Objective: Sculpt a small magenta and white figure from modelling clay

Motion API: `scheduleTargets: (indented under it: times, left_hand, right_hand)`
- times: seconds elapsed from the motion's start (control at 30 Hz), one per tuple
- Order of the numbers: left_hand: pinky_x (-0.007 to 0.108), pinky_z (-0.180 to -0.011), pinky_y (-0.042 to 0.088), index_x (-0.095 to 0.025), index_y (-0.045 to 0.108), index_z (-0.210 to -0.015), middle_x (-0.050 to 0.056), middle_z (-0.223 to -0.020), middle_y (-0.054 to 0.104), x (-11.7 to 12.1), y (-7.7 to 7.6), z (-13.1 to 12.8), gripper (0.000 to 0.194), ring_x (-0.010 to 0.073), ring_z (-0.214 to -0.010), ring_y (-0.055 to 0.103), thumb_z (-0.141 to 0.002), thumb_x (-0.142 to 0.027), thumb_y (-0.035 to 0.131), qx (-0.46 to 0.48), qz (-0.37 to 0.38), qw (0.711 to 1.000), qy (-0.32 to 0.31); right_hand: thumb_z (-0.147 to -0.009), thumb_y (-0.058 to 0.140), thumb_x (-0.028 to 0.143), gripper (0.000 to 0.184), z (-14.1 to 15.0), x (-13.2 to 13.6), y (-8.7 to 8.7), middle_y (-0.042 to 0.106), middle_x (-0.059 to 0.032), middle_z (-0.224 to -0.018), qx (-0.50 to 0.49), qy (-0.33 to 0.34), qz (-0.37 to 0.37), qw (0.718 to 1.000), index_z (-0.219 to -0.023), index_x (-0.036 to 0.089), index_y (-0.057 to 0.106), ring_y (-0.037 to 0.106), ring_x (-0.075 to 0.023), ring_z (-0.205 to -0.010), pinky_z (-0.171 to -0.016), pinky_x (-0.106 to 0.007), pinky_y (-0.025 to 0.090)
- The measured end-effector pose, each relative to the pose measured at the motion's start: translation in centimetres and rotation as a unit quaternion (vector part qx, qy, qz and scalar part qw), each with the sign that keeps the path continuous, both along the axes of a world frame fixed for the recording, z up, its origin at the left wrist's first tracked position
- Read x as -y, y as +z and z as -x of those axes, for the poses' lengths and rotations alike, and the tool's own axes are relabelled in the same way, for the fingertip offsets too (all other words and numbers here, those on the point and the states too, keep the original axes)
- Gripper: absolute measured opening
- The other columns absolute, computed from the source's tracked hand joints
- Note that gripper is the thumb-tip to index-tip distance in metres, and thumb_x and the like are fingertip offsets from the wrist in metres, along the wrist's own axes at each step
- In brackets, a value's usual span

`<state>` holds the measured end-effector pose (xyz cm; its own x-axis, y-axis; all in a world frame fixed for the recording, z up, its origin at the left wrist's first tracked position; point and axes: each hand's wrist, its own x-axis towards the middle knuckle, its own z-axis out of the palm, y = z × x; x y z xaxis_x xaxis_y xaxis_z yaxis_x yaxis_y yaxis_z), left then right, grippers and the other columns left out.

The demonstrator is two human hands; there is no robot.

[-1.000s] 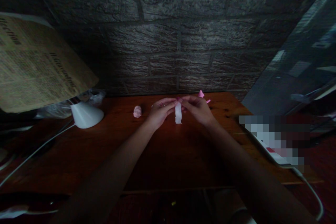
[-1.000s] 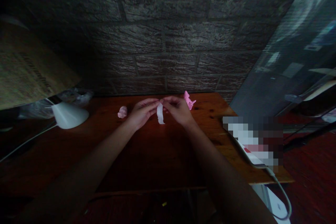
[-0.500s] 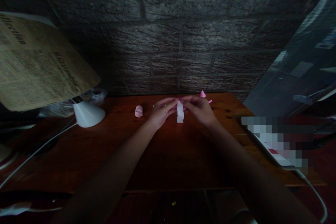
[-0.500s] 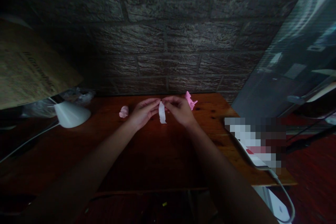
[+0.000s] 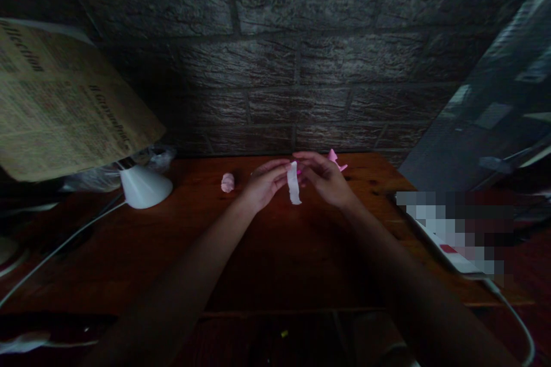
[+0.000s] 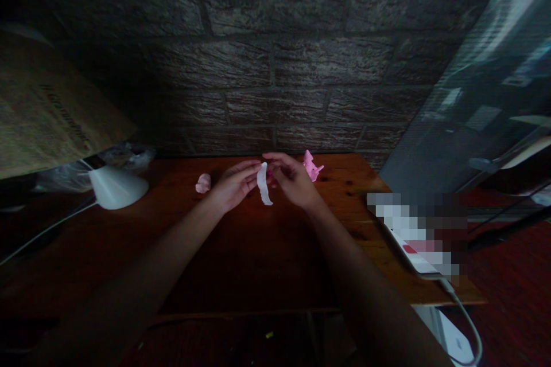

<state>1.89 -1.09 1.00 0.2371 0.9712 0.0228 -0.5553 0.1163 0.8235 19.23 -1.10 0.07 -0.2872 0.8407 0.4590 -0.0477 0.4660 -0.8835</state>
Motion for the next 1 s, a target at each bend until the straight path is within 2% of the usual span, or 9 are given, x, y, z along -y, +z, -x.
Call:
scheduleTargets:
  times: [0.27,0.5,0.63,0.77,0.9,1.0]
  left_hand:
    - [0.031,-0.096,0.052,-0.014,0.074,-0.08,0.004,-0.084,0.077,-0.1,0.2,0.2,0.013,0.0137,-0.083,0.072,-0.074,-0.003,0.073,0.004,0.01,1.0,0.012]
    - [0.032,-0.099,0.05,-0.015,0.075,-0.077,0.004,-0.082,0.077,0.0,0.1,0.1,0.012,0.0144,-0.086,0.072,-0.073,-0.004,0.072,-0.012,-0.004,1.0,0.01]
    - [0.031,-0.098,0.051,-0.015,0.075,-0.075,0.004,-0.081,0.077,0.0,0.1,0.1,0.012,0.0137,-0.083,0.072,-0.073,-0.003,0.071,-0.014,-0.001,1.0,0.007]
    - [0.031,-0.097,0.051,-0.014,0.076,-0.075,0.006,-0.083,0.076,0.0,0.1,0.2,0.011,0.0143,-0.084,0.071,-0.074,-0.005,0.07,-0.024,-0.004,1.0,0.004]
    - [0.03,-0.095,0.052,-0.014,0.076,-0.073,0.006,-0.084,0.076,-0.2,0.1,0.4,0.009,0.0152,-0.084,0.07,-0.074,-0.008,0.069,-0.032,-0.002,0.999,0.002]
    - [0.032,-0.095,0.052,-0.014,0.076,-0.071,0.006,-0.082,0.075,-0.2,0.1,0.5,0.014,0.017,-0.086,0.071,-0.072,-0.006,0.065,-0.037,-0.009,0.999,-0.002]
  right_hand:
    - [-0.089,0.068,0.026,0.022,0.0,0.6,0.5,0.072,-0.0029,-0.097,0.032,0.003,-0.052,0.998,-0.111,0.026,0.071,0.067,-0.0161,-0.081,-0.071,-0.032,0.058]
    - [-0.085,0.072,0.026,0.037,-0.1,1.0,1.0,0.073,-0.0051,-0.107,0.053,0.003,-0.082,0.995,-0.122,0.025,0.068,0.067,-0.0171,-0.087,-0.08,-0.034,0.057]
    - [-0.087,0.07,0.03,0.026,-0.1,1.1,1.1,0.073,-0.0059,-0.106,0.069,-0.018,-0.078,0.994,-0.113,0.026,0.073,0.067,-0.0209,-0.097,-0.085,-0.037,0.057]
    - [-0.086,0.072,0.034,0.023,-0.1,1.0,1.1,0.074,-0.0053,-0.101,0.065,-0.035,-0.063,0.995,-0.107,0.026,0.074,0.067,-0.0191,-0.086,-0.079,-0.036,0.057]
    - [-0.085,0.074,0.037,0.022,0.0,1.0,1.2,0.073,-0.0036,-0.092,0.048,-0.019,-0.051,0.997,-0.103,0.024,0.074,0.066,-0.0167,-0.08,-0.076,-0.034,0.056]
    - [-0.084,0.075,0.039,0.022,0.1,1.1,1.3,0.071,-0.0018,-0.082,0.041,-0.027,-0.041,0.998,-0.098,0.022,0.074,0.065,-0.0147,-0.072,-0.071,-0.032,0.055]
